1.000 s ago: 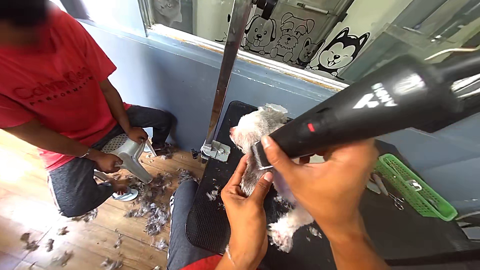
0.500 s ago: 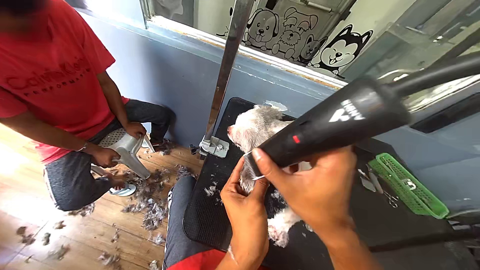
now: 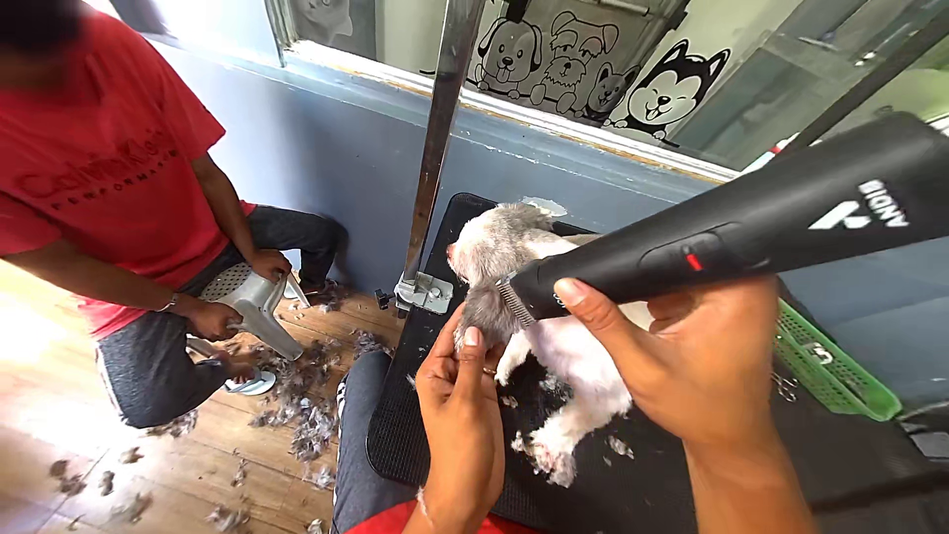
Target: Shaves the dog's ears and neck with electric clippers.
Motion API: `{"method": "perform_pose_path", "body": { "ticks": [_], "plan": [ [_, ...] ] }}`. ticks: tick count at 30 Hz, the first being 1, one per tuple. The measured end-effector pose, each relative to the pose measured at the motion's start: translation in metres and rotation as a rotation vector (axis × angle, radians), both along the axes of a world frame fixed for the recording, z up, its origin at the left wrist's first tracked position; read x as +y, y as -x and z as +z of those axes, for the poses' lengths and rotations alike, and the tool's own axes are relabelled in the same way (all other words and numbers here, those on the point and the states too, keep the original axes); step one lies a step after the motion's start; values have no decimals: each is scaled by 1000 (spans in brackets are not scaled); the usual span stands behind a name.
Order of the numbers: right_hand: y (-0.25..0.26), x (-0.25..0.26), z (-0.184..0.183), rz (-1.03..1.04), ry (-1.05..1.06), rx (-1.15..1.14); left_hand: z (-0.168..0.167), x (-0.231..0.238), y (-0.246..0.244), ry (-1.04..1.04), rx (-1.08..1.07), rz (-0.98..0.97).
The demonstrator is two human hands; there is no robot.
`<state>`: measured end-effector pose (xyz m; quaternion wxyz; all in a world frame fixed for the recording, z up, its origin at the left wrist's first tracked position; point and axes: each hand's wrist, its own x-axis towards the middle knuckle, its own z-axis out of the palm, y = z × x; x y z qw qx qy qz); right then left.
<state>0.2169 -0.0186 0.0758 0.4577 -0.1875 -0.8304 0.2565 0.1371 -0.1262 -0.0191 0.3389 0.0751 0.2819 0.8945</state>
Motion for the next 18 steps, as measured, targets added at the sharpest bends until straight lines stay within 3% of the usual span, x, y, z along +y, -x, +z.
{"method": "perform_pose_path", "body": {
  "ticks": [8, 18],
  "plan": [
    [-2, -13, -11, 188, -29, -123, 16, -18, 4, -145, -165, -183],
    [-11, -7, -9, 311, 125, -77, 18, -21, 8, -149, -45, -243]
  ]
}}
